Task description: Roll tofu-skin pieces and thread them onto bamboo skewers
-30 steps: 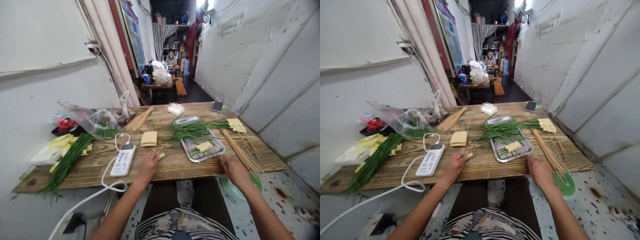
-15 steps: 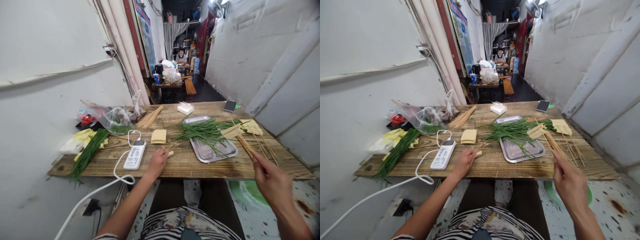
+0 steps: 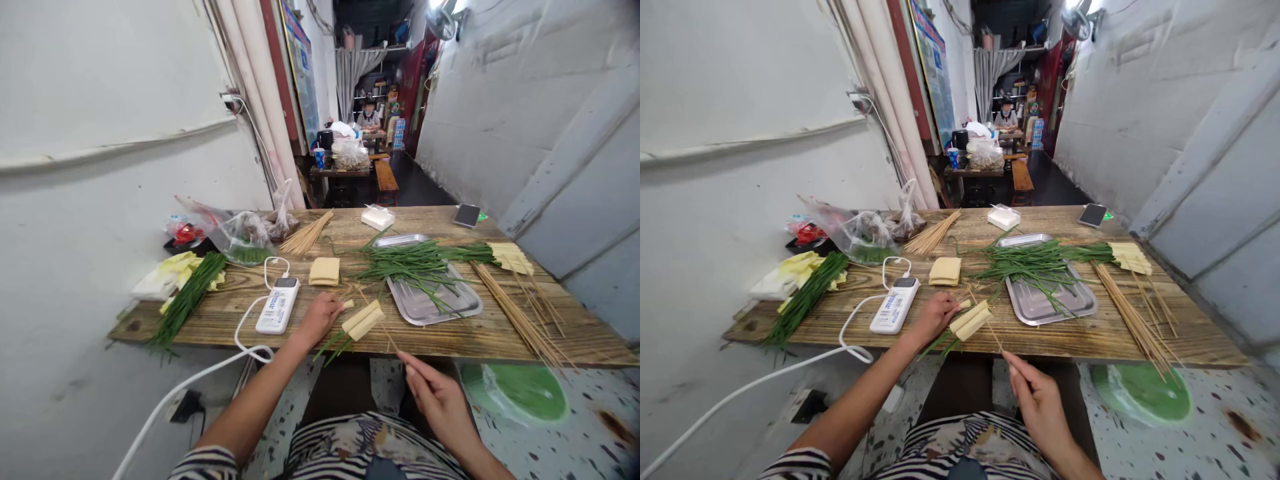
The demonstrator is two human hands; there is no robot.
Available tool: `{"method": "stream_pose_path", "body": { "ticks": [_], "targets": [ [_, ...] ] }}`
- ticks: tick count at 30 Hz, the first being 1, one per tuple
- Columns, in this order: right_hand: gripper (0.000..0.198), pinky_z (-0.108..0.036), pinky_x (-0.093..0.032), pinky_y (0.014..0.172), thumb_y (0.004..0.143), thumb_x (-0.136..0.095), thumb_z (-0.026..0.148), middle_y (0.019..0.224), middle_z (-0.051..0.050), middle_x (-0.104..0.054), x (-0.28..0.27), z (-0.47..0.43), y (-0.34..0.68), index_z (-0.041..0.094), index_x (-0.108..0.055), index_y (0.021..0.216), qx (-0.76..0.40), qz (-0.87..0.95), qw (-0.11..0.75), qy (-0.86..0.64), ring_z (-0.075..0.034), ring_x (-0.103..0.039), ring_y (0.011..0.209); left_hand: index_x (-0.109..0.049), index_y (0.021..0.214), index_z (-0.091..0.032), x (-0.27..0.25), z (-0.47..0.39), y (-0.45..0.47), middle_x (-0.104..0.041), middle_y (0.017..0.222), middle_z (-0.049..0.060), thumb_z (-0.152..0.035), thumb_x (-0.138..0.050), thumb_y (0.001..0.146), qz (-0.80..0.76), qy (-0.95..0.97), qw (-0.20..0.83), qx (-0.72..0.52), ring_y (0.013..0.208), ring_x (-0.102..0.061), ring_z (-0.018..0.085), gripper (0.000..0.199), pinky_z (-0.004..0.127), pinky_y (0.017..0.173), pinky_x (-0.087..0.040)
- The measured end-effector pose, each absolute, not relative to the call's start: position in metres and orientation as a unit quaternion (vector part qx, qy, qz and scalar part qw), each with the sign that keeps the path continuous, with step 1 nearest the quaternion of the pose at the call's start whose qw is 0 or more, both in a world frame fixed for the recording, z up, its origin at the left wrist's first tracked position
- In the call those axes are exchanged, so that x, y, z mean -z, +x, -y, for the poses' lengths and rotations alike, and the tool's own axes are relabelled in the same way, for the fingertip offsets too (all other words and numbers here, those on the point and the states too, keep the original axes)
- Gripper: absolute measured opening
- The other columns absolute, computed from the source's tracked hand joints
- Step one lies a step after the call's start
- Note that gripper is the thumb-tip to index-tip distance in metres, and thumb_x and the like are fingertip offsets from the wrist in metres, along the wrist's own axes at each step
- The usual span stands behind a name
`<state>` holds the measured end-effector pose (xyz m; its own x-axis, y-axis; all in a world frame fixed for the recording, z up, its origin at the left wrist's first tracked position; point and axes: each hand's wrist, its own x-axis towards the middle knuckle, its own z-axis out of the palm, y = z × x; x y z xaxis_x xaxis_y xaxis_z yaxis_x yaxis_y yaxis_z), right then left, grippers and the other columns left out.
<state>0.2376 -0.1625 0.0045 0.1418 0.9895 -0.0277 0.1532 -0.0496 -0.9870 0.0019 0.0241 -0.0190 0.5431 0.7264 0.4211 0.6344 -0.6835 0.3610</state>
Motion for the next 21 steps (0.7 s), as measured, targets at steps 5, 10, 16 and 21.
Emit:
{"method": "stream_pose_path", "body": {
  "ticks": [5,10,16,21],
  "targets": [
    [0.064,-0.018,-0.018,0.036,0.075,-0.061,0.059,0.054,0.005,-0.037,0.033,0.155,0.220,0.011,-0.065,0.117,-0.531,0.408,0.469,-0.576,-0.005,-0.025,0.041,-0.069,0.077,-0.015,0.017,-0.024,0.003,-0.060,0.076,0.005,-0.030,-0.047,0.094,-0.387,0.875,0.086,-0.277,0.075,-0.053,0.015,0.032,0.026,0.069,-0.041],
    [0.069,-0.017,-0.016,0.035,0.070,-0.064,0.060,0.049,0.008,-0.033,0.036,0.149,0.216,0.010,-0.064,0.116,-0.575,0.365,0.445,-0.582,-0.004,-0.023,0.037,-0.069,0.075,-0.016,0.016,-0.023,0.004,-0.060,0.075,0.005,-0.031,-0.045,0.094,-0.397,0.877,0.075,-0.260,0.074,-0.053,0.016,0.034,0.027,0.069,-0.040],
    [0.073,-0.019,-0.018,0.032,0.069,-0.058,0.061,0.052,0.006,-0.043,0.025,0.149,0.211,0.009,-0.061,0.121,-0.584,0.381,0.393,-0.599,-0.005,-0.032,0.030,-0.069,0.073,-0.015,0.016,-0.022,0.008,-0.061,0.075,0.006,-0.029,-0.046,0.094,-0.413,0.875,0.060,-0.246,0.076,-0.053,0.017,0.034,0.027,0.070,-0.041],
    [0.068,-0.021,-0.020,0.036,0.070,-0.056,0.058,0.049,0.006,-0.040,0.022,0.150,0.212,0.008,-0.066,0.116,-0.530,0.419,0.391,-0.625,-0.006,-0.029,0.035,-0.069,0.076,-0.016,0.019,-0.023,0.008,-0.063,0.077,0.006,-0.028,-0.047,0.093,-0.411,0.873,0.072,-0.251,0.076,-0.054,0.017,0.031,0.027,0.070,-0.041]
  ]
}}
